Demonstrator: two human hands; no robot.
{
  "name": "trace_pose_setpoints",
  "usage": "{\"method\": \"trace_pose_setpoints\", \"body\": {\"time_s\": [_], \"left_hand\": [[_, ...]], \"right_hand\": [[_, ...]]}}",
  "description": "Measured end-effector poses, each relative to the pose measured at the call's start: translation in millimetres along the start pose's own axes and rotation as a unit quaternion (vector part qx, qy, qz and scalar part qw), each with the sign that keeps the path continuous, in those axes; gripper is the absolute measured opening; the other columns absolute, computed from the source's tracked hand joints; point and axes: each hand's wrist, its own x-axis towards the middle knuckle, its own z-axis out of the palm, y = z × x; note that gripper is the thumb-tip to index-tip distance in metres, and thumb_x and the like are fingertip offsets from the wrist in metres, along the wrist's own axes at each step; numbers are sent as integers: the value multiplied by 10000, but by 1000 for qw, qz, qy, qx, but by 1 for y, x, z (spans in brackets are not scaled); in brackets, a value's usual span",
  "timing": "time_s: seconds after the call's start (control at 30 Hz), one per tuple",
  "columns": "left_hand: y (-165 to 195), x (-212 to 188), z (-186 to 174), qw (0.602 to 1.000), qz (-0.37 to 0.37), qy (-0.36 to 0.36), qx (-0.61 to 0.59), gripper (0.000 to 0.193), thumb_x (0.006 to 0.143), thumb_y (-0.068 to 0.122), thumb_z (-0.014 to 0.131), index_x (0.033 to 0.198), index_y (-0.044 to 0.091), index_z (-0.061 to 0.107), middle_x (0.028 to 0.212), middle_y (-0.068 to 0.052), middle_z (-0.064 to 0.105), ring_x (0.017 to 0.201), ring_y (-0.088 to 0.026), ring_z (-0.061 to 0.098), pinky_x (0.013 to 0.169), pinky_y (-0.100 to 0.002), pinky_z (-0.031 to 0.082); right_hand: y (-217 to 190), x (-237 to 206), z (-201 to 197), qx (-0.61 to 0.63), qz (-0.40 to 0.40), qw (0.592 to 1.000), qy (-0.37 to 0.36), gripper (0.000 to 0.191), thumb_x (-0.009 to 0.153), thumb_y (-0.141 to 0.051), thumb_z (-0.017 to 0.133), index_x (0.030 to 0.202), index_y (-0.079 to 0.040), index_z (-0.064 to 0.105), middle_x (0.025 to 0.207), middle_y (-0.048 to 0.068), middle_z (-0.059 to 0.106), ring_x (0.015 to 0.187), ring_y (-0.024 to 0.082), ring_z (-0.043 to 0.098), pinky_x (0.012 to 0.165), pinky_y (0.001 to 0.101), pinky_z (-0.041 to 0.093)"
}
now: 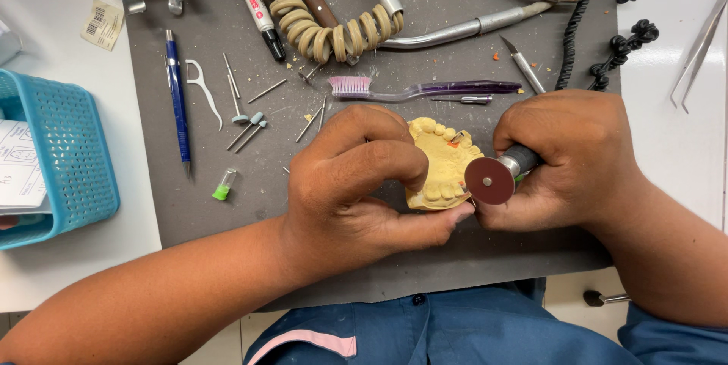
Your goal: The person uses a rotary tool with a cutting disc to grind and shape a yellow dental prosthesis held in the left hand. The person rotates the prosthesis to access different areas and continues grinding along the edges and surfaces.
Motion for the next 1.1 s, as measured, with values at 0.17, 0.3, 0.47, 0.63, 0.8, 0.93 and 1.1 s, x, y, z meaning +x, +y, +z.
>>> {"method": "trace_pose_setpoints", "body": {"time_s": [0.17,0.3,0.47,0.63,0.8,0.93,1.1], "left_hand": [[1,0,0,1000,-1,1,10,418,772,150,997,966,103,630,953,-32,613,934,-153,640,778,-263,571],[1,1,-1,1000,-4,-1,7,411,775,149,993,962,102,631,953,-35,614,927,-150,640,769,-260,570],[1,0,0,1000,-4,1,10,408,775,144,990,957,102,628,951,-34,614,932,-153,642,775,-265,571],[1,1,0,1000,-5,2,11,410,774,139,991,954,105,624,945,-31,615,936,-157,640,786,-269,572],[1,0,0,1000,-2,2,6,411,773,138,991,955,103,624,946,-35,616,940,-163,638,791,-274,567],[1,0,-1,1000,0,2,10,409,774,138,989,954,103,624,946,-34,616,942,-164,636,792,-278,568],[1,1,-1,1000,1,-1,13,409,772,143,991,953,104,626,950,-32,614,939,-162,634,788,-276,566]], "right_hand": [[-1,0,0,-6,3,1000,7,417,597,-345,844,635,-60,542,548,76,484,469,259,506,466,361,373],[-2,0,0,-3,0,1000,4,425,596,-359,844,644,-61,545,559,75,497,477,259,514,473,359,380],[-1,1,1,-3,-3,1000,3,445,595,-384,852,636,-61,548,552,73,497,467,250,517,463,354,384],[-1,2,0,1,3,1000,3,411,618,-347,837,629,-58,545,550,78,491,470,255,514,465,357,382],[-2,1,1,-13,11,1000,2,390,604,-330,830,628,-59,550,539,81,481,460,261,507,464,361,383],[-1,1,1,-3,-4,1000,5,407,610,-351,834,648,-63,549,565,76,498,485,265,521,483,361,392],[-2,1,2,-6,-3,1000,3,404,613,-348,831,652,-64,547,577,75,506,495,269,525,490,365,394]]}}
